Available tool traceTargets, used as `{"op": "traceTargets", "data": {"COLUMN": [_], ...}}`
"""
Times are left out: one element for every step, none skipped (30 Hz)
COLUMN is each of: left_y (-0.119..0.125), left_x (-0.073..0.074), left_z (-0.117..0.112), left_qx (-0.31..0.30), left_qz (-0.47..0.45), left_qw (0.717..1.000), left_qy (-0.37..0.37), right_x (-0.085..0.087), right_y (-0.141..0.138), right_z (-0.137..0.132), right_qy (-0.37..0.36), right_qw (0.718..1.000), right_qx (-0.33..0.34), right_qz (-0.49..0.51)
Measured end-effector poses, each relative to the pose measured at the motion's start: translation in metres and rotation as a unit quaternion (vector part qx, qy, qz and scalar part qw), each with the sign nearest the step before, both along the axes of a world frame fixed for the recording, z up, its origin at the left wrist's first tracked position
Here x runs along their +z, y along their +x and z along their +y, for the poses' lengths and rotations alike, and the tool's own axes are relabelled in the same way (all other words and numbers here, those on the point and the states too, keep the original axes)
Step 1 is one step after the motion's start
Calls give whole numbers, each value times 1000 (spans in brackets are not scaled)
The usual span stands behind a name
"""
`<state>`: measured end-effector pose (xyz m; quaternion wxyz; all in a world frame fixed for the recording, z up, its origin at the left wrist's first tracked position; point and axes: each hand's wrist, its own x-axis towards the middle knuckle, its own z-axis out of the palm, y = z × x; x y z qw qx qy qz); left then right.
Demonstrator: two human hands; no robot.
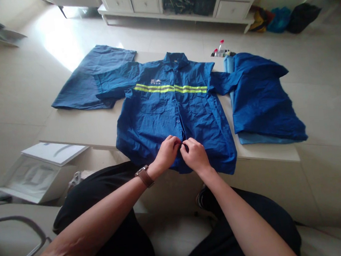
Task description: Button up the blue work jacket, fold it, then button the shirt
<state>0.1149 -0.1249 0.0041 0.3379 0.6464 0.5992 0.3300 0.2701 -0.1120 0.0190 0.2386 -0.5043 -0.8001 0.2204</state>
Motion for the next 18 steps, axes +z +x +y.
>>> {"op": "traceTargets", "data": {"left_y": [0, 0, 0, 0, 0, 0, 0, 0, 0, 0, 0, 0, 0, 1, 1, 1, 1, 1], "left_x": [0, 0, -1, 0, 0, 0, 0, 0, 0, 0, 0, 0, 0, 0, -1, -1, -2, -2], "left_z": [1, 1, 2, 3, 3, 3, 3, 3, 3, 3, 2, 2, 2, 2, 1, 1, 1, 1], "left_qx": [7, 13, 20, 26, 30, 33, 35, 36, 37, 37, 38, 40, 44, 48, 50, 51, 49, 46], "left_qz": [-13, -27, -39, -49, -57, -63, -66, -67, -65, -62, -57, -50, -41, -32, -22, -15, -9, -7], "left_qw": [1000, 1000, 999, 998, 997, 997, 996, 996, 996, 996, 996, 996, 996, 996, 996, 996, 996, 996], "left_qy": [-4, -9, -17, -25, -33, -39, -43, -46, -48, -52, -56, -61, -65, -69, -73, -76, -78, -79], "right_x": [-1, -1, -2, -3, -4, -5, -6, -7, -8, -9, -10, -10, -11, -12, -12, -13, -13, -13], "right_y": [0, 0, 0, 1, 1, 1, 1, 1, 1, 0, 0, 0, 0, 0, -1, -1, -1, -1], "right_z": [1, 1, 2, 2, 2, 3, 3, 3, 3, 3, 3, 2, 2, 2, 2, 2, 1, 1], "right_qy": [-2, -4, -6, -9, -12, -15, -19, -22, -26, -30, -32, -35, -38, -41, -43, -44, -45, -45], "right_qw": [1000, 1000, 1000, 1000, 999, 999, 999, 999, 999, 999, 998, 998, 998, 999, 999, 999, 999, 999], "right_qx": [1, 0, -2, -3, -5, -8, -10, -12, -13, -14, -14, -12, -10, -8, -6, -5, -4, -3], "right_qz": [7, 15, 21, 27, 31, 34, 37, 40, 42, 43, 43, 41, 38, 33, 29, 25, 22, 21]}}
